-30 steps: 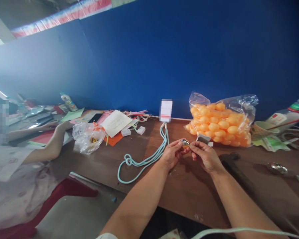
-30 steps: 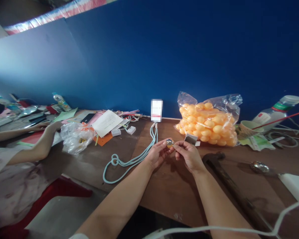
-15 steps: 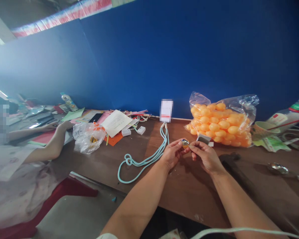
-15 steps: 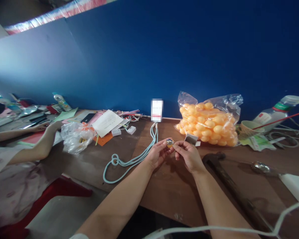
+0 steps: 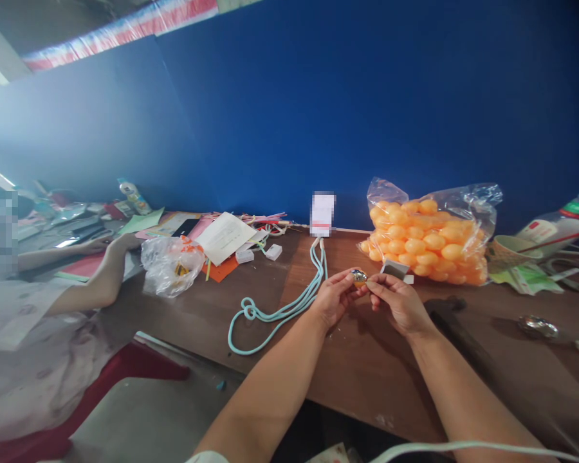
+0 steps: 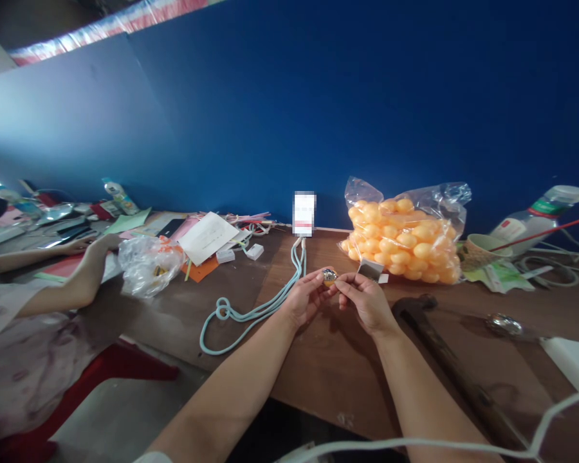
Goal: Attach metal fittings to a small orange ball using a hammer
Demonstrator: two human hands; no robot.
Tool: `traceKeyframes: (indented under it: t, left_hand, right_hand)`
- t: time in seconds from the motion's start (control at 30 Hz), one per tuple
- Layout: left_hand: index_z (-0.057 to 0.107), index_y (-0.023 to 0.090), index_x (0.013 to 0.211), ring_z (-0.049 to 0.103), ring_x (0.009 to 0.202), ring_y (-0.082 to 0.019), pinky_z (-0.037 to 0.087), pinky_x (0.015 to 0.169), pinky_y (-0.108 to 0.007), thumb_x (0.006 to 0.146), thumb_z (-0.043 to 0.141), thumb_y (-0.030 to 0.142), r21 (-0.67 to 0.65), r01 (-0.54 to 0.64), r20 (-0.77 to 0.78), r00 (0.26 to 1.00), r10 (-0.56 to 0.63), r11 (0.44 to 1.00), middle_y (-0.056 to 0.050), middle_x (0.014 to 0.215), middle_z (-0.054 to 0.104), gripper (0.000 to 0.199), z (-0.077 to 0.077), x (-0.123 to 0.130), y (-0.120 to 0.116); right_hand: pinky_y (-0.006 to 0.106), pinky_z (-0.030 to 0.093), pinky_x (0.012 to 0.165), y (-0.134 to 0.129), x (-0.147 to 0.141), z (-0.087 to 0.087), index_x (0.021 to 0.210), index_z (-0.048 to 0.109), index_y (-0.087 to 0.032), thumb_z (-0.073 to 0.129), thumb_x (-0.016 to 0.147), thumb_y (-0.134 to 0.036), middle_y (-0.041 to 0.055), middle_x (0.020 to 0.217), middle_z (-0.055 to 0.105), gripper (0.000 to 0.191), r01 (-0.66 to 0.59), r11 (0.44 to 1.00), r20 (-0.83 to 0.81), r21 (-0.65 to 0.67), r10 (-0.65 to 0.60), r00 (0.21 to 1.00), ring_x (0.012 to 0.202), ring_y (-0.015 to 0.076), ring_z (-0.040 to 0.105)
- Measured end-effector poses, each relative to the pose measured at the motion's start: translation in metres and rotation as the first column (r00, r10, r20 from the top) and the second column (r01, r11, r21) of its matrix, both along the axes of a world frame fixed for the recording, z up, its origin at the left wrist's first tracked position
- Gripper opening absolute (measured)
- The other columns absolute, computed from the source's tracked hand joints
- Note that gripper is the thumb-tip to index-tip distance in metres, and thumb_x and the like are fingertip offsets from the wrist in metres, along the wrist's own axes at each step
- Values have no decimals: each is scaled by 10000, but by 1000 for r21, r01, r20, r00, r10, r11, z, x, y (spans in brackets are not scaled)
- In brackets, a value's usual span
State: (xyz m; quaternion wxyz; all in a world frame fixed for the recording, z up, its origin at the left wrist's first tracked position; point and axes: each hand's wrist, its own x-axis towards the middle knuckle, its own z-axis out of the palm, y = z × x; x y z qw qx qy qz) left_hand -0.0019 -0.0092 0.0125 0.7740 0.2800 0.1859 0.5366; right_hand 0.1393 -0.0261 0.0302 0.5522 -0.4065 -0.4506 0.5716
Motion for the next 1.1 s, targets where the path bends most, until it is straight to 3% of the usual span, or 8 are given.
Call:
traceKeyframes:
  t: [0.47, 0.8, 1.1]
  left_hand:
    - [675, 120, 1023, 633, 760, -134, 463, 822, -290, 744, 682, 236, 4, 0, 0, 1000, 0, 1000, -92, 945, 687, 302, 1, 0, -1]
    - [670, 118, 1035, 634, 755, -135, 473, 810, -290, 732, 696, 237, -2, -4, -13, 1000, 4, 1000, -88, 933, 687, 327, 2, 0, -1]
    - [672, 116, 1032, 636, 742, -131, 465, 809, -286, 718, 712, 252, -3, -15, -49, 999, 14, 1000, -92, 938, 687, 345, 3, -1, -3]
  right_hand:
    - [184, 459, 512, 1, 2, -3, 777, 607, -193, 756, 699, -326, -1, 679, 657, 214, -26, 1000, -13, -11, 26, 1000, 520, 71, 540]
    - [219, 494, 522, 1, 0, 1, 795, 522, -203, 815, 614, -324, -19, 666, 633, 365, -1, 998, -54, -59, -2, 999, 528, 95, 572]
    - [230, 489, 514, 0, 1, 0, 813, 508, -205, 786, 653, -349, -9, 690, 641, 352, -6, 998, 8, -62, 6, 1000, 541, 107, 575]
